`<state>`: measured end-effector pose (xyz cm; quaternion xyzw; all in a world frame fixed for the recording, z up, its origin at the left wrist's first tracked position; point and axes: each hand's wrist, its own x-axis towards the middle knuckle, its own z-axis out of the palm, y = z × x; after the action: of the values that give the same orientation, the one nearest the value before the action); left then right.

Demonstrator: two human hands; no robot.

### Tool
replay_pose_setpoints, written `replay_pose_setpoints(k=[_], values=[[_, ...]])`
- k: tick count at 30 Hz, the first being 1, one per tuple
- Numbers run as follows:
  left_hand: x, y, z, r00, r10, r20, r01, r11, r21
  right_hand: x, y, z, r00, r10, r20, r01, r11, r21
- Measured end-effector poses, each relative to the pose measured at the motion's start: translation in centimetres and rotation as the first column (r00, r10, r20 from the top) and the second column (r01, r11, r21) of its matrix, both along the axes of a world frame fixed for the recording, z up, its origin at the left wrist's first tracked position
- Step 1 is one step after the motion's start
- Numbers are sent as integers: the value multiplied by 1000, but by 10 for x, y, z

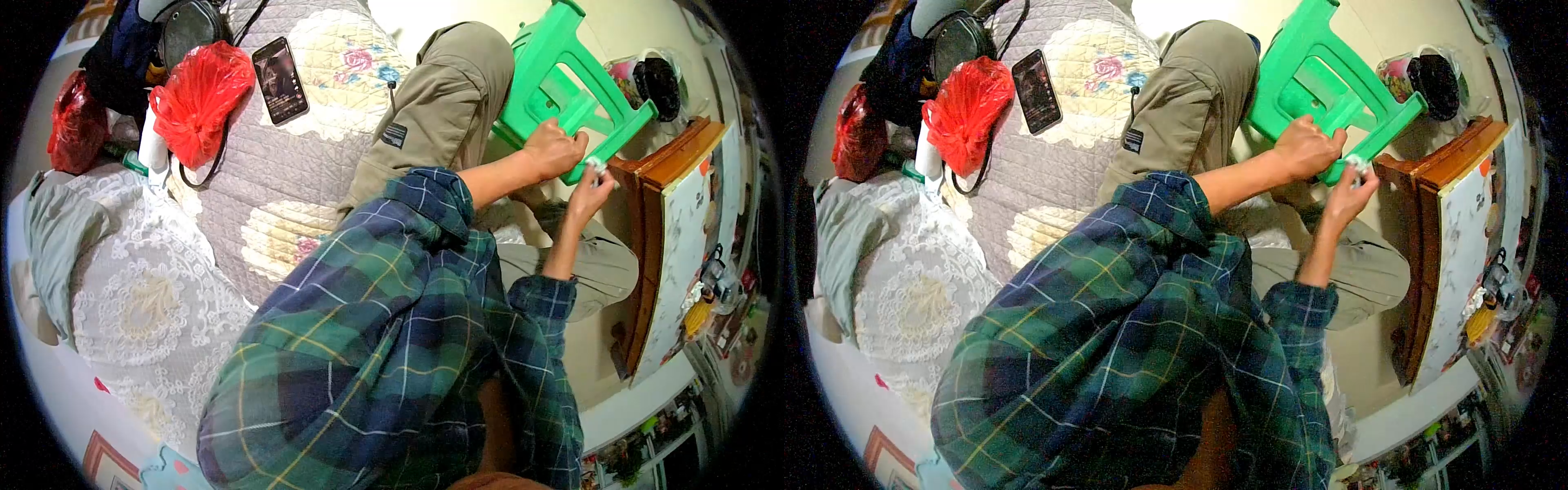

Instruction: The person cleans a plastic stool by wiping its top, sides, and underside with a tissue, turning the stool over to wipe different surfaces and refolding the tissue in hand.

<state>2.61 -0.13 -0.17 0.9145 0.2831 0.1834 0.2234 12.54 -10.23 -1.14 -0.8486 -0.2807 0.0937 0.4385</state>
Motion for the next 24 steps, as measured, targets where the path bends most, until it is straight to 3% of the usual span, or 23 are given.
replay_pose_setpoints(k=[6, 8, 10, 13, 16, 18, 20, 22, 24], values=[[1, 1, -3, 1000, -24, 19, 24, 1000, 1, -13, 6, -2, 998, -56, 20, 55, 996, 74], [2, 3, -3, 1000, -26, -11, 26, 1000, -5, 10, 29, -6, 997, -70, 20, 66, 985, 158], [2, 1, -7, 1000, -26, 5, 25, 997, 76, 41, 51, -10, 996, -51, 74, 39, 987, 157], [1, 1, -8, 999, -40, 26, 38, 998, 54, 96, 86, -14, 986, -41, 164, 18, 991, 135], [0, 0, -6, 999, -35, 35, 33, 999, 42, 126, 114, 2, 1000, -5, 21, 2, 988, 154], [1, 1, -7, 999, -23, 25, 22, 999, 42, 131, 124, 11, 999, -31, -18, 33, 993, 111], [2, 0, -7, 1000, -15, 22, 14, 999, 41, 133, 123, 15, 985, 33, -171, -35, 999, -9], [2, -1, -7, 999, -12, 32, 11, 1000, 27, 132, 116, -5, 999, -40, -4, 40, 979, 199], [5, 1, -5, 999, 15, 34, -16, 1000, 21, 103, 96, 0, 995, -56, 87, 42, 986, 159]])
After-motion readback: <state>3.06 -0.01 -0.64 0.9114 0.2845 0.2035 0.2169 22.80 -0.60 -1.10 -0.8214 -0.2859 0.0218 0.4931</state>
